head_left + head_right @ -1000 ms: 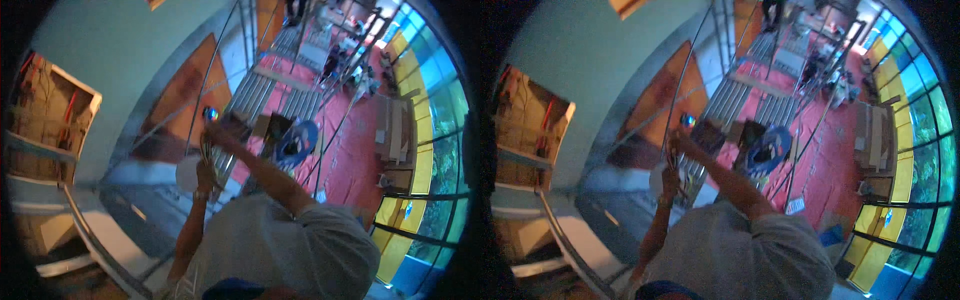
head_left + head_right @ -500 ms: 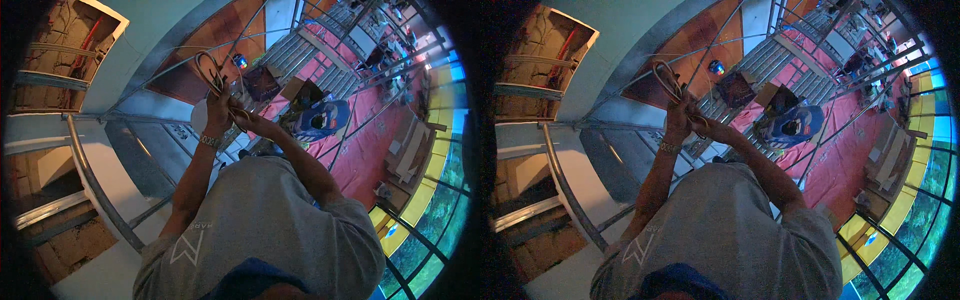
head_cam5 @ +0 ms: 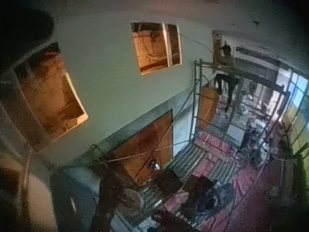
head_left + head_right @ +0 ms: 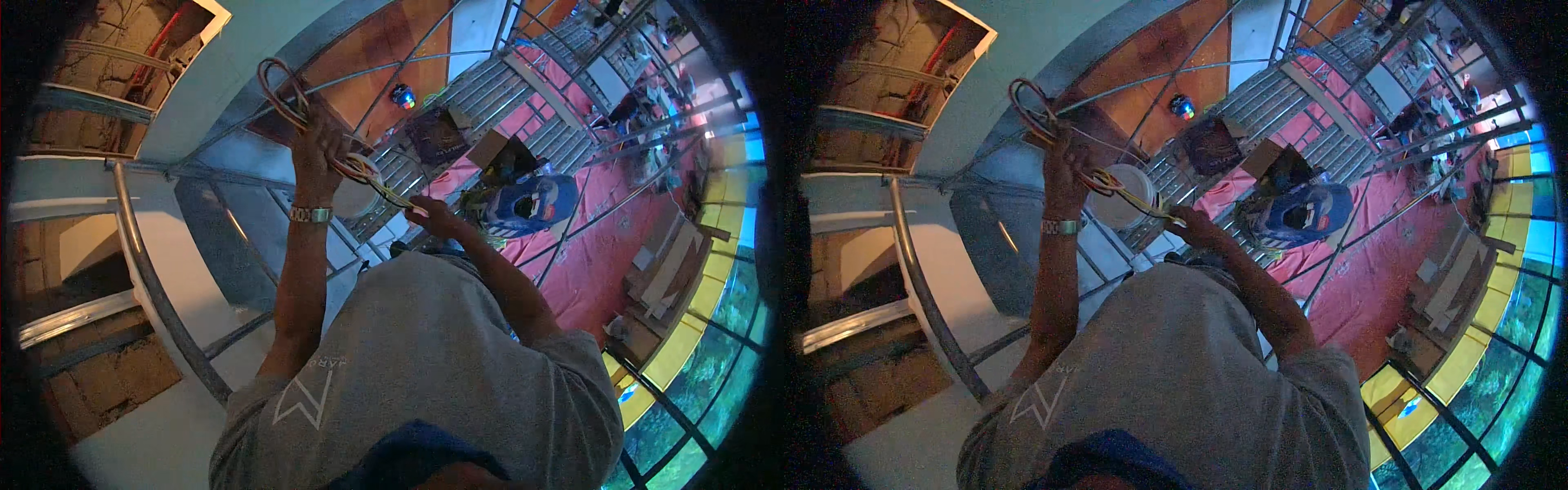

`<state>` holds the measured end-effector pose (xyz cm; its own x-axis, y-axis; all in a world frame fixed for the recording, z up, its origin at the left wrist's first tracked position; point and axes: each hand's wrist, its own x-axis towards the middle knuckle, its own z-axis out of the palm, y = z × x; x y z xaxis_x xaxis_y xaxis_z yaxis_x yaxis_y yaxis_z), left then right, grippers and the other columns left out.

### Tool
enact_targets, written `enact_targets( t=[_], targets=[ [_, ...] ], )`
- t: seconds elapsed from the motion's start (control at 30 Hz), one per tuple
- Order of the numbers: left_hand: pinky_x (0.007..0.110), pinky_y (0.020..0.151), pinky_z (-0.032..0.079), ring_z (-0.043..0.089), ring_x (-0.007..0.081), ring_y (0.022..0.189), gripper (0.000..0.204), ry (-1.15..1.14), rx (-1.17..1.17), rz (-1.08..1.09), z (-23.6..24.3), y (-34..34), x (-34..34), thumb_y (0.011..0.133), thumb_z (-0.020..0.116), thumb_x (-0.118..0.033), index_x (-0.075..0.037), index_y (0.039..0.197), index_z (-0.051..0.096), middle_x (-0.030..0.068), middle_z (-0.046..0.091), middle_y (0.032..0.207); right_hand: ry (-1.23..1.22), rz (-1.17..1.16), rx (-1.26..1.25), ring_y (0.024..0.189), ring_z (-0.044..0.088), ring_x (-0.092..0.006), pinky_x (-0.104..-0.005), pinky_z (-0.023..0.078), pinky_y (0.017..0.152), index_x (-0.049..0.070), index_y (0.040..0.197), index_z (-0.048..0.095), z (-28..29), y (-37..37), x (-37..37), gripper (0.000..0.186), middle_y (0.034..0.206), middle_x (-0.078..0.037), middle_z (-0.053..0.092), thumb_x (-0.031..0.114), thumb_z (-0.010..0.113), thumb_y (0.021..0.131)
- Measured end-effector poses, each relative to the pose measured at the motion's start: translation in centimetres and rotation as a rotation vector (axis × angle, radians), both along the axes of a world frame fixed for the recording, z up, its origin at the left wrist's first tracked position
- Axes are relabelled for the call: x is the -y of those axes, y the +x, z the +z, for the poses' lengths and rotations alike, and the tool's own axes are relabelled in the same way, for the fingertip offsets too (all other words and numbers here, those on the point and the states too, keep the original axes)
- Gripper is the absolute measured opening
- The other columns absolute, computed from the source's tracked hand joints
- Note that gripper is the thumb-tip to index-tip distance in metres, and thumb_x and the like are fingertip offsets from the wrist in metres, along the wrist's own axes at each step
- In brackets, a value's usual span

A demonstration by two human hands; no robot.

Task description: The person handles a bundle of electrical wires and a white plastic lid. They pull individual wires from the bundle and coil them together by hand.

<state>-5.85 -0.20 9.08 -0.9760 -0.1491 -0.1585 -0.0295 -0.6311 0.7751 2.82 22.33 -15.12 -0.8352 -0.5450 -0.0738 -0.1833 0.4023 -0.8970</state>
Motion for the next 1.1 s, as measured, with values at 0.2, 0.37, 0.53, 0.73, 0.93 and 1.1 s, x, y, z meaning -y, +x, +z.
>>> enact_targets(
  t=[0.2, 0.37, 0.53, 0.73, 0.93, 1.1],
  targets=[
    [0.023, 0.040, 0.032, 0.039, 0.0032, 0.047, 0.012, -0.244, -0.176, 0.195, 0.9, -1.8, 4.7, 0.099, 0.062, -0.020, -0.015, 0.093, 0.053, -0.0066, 0.044, 0.061, -0.034, -0.038, 0.220, 0.091, 0.064, -0.0304, -0.0432, 0.047, 0.078, 0.003, 0.105, 0.060, 0.8, 2.3, -2.5, 0.023, 0.096, -0.015, 0.065, 0.024, 0.064, 0.094],
    [0.029, 0.046, 0.044, 0.056, 0.0141, 0.059, 0.018, -0.880, -0.151, 0.548, -4.4, -3.4, 9.3, 0.098, 0.061, -0.022, -0.010, 0.112, 0.057, 0.0042, 0.061, 0.083, -0.178, -0.008, -0.177, 0.086, 0.061, -0.0265, -0.0419, 0.047, 0.076, 0.001, 0.104, 0.060, 10.1, 3.2, -5.8, 0.019, 0.094, -0.013, 0.064, 0.018, 0.062, 0.096],
    [0.042, 0.068, 0.049, 0.061, 0.0293, 0.080, 0.047, -1.447, -0.428, 0.316, -9.6, -1.2, 5.1, 0.086, 0.077, -0.035, 0.002, 0.110, 0.058, 0.0167, 0.063, 0.098, -0.067, -0.152, 0.195, 0.083, 0.061, -0.0168, -0.0351, 0.049, 0.075, 0.007, 0.109, 0.066, 17.7, -0.9, -7.0, 0.022, 0.093, -0.009, 0.064, 0.024, 0.061, 0.096],
    [0.044, 0.067, 0.050, 0.063, 0.0321, 0.076, 0.052, -1.260, -0.121, -0.163, -7.1, 4.3, -2.2, 0.082, 0.077, -0.031, 0.000, 0.114, 0.051, 0.0181, 0.061, 0.086, -0.154, -0.268, -0.518, 0.072, 0.061, -0.0123, -0.0300, 0.050, 0.066, 0.001, 0.100, 0.064, 19.9, -7.1, -6.4, 0.024, 0.081, -0.007, 0.065, 0.024, 0.063, 0.095],
    [0.040, 0.076, 0.051, 0.064, 0.0240, 0.083, 0.049, -0.743, -0.122, -0.370, -7.9, 5.1, -4.4, 0.081, 0.072, -0.028, 0.000, 0.114, 0.047, 0.0120, 0.065, 0.089, -0.360, -0.538, 0.067, 0.070, 0.058, -0.0121, -0.0325, 0.050, 0.065, 0.004, 0.093, 0.064, 23.1, -8.6, -2.9, 0.026, 0.076, -0.004, 0.064, 0.029, 0.071, 0.091],
    [0.027, 0.063, 0.047, 0.056, 0.0123, 0.073, 0.062, -0.687, -0.067, -0.447, -5.1, 6.6, -3.7, 0.083, 0.076, -0.036, -0.003, 0.128, 0.048, 0.0058, 0.062, 0.096, -0.087, -0.444, -0.233, 0.071, 0.060, -0.0116, -0.0324, 0.050, 0.063, 0.004, 0.088, 0.058, 22.1, -9.5, -3.2, 0.030, 0.075, -0.005, 0.064, 0.029, 0.074, 0.089]
  ],
)
